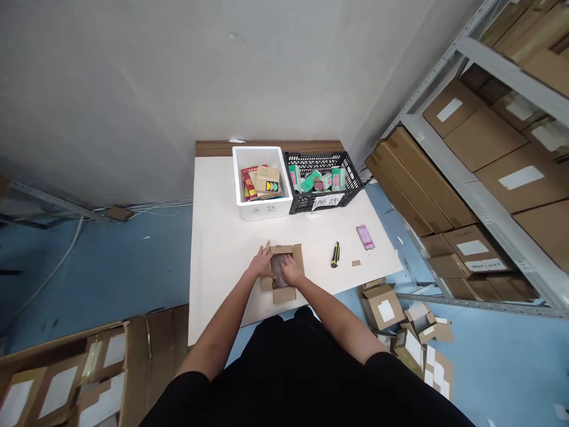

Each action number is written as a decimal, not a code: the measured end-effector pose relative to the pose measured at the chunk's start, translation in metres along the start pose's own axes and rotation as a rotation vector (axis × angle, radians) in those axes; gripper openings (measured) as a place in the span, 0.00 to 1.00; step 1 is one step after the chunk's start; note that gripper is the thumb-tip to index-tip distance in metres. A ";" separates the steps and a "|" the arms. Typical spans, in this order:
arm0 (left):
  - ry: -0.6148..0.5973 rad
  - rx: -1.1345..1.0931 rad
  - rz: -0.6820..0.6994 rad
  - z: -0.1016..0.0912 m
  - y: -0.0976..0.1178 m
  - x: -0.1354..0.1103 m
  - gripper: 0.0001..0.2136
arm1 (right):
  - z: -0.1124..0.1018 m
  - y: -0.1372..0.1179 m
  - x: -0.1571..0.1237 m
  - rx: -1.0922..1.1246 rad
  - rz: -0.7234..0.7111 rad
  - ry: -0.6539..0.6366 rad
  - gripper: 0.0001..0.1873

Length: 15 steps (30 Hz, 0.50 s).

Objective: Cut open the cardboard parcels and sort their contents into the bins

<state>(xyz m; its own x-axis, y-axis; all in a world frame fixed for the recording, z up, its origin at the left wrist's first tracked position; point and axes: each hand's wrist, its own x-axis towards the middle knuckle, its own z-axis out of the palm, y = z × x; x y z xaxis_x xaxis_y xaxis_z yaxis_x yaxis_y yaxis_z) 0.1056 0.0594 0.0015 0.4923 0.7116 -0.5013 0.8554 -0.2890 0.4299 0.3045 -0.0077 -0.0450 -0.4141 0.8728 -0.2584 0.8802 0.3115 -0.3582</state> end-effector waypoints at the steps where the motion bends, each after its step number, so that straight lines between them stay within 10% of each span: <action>1: 0.049 -0.003 0.006 0.001 0.001 -0.004 0.57 | 0.002 -0.002 0.003 -0.022 0.021 -0.025 0.40; 6: 0.232 -0.008 0.045 -0.001 0.006 -0.019 0.43 | 0.010 -0.008 0.032 -0.117 0.163 -0.174 0.51; 15: 0.033 -0.024 -0.091 -0.007 0.010 -0.002 0.54 | 0.042 -0.010 0.041 -0.219 0.222 -0.175 0.52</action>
<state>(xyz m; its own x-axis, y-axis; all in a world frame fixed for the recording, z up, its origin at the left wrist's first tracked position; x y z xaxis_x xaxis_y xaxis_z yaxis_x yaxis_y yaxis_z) 0.1118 0.0596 0.0116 0.4066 0.7551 -0.5142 0.8920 -0.2066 0.4020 0.2690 0.0089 -0.0895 -0.2238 0.8567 -0.4647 0.9742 0.2109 -0.0804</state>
